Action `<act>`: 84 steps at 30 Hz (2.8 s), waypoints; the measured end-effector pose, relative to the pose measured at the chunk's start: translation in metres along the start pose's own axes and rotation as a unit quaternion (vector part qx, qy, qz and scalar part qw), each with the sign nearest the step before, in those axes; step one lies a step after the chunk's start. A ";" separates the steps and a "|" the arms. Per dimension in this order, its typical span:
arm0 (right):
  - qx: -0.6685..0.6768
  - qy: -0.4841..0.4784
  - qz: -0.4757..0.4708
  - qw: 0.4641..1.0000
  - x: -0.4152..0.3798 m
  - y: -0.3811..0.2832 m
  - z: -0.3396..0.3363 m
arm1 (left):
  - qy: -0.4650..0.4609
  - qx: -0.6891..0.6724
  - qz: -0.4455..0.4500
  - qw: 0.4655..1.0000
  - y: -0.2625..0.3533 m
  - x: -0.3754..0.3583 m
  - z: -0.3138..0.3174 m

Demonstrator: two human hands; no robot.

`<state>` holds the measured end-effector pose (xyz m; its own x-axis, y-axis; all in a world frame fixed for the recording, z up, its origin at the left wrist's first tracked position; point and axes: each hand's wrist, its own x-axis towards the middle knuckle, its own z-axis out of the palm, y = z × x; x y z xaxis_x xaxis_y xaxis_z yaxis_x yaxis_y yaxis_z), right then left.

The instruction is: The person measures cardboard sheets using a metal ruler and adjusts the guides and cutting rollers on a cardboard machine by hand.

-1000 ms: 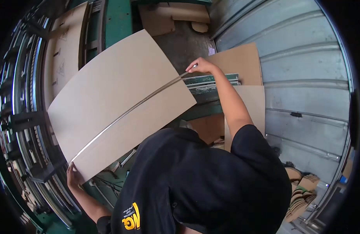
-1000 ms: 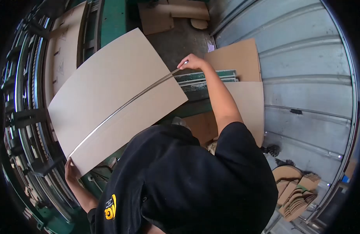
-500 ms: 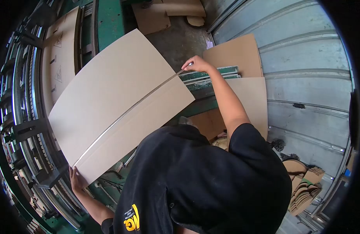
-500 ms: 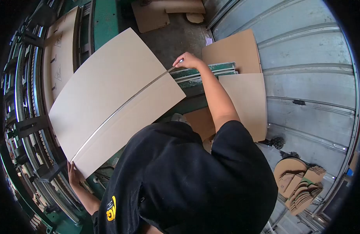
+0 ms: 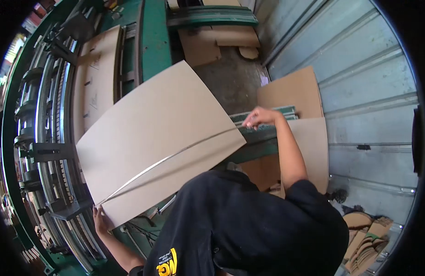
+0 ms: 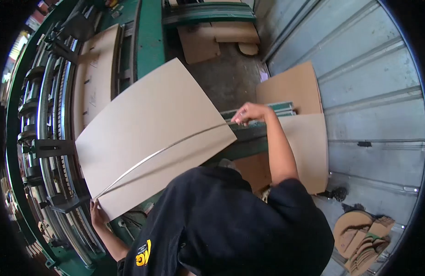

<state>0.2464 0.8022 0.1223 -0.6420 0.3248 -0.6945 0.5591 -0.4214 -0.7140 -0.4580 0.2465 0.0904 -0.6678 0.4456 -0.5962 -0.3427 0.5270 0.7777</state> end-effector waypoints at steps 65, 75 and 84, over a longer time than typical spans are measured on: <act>0.442 0.102 -0.255 0.854 0.079 -0.113 0.115 | -0.336 -0.321 -0.049 0.884 -0.006 -0.027 0.388; 0.474 0.138 -0.242 0.835 0.058 -0.078 0.112 | -0.312 -0.337 -0.075 0.885 -0.025 -0.020 0.394; 0.468 0.134 -0.240 0.840 0.060 -0.086 0.115 | -0.287 -0.381 -0.074 0.876 -0.018 -0.029 0.387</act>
<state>0.0991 0.7614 0.1522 -0.4642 0.7733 -0.4319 -0.4687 -0.6282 -0.6211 -0.1769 0.5037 0.0163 -0.2124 0.8186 -0.5337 -0.8845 0.0712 0.4611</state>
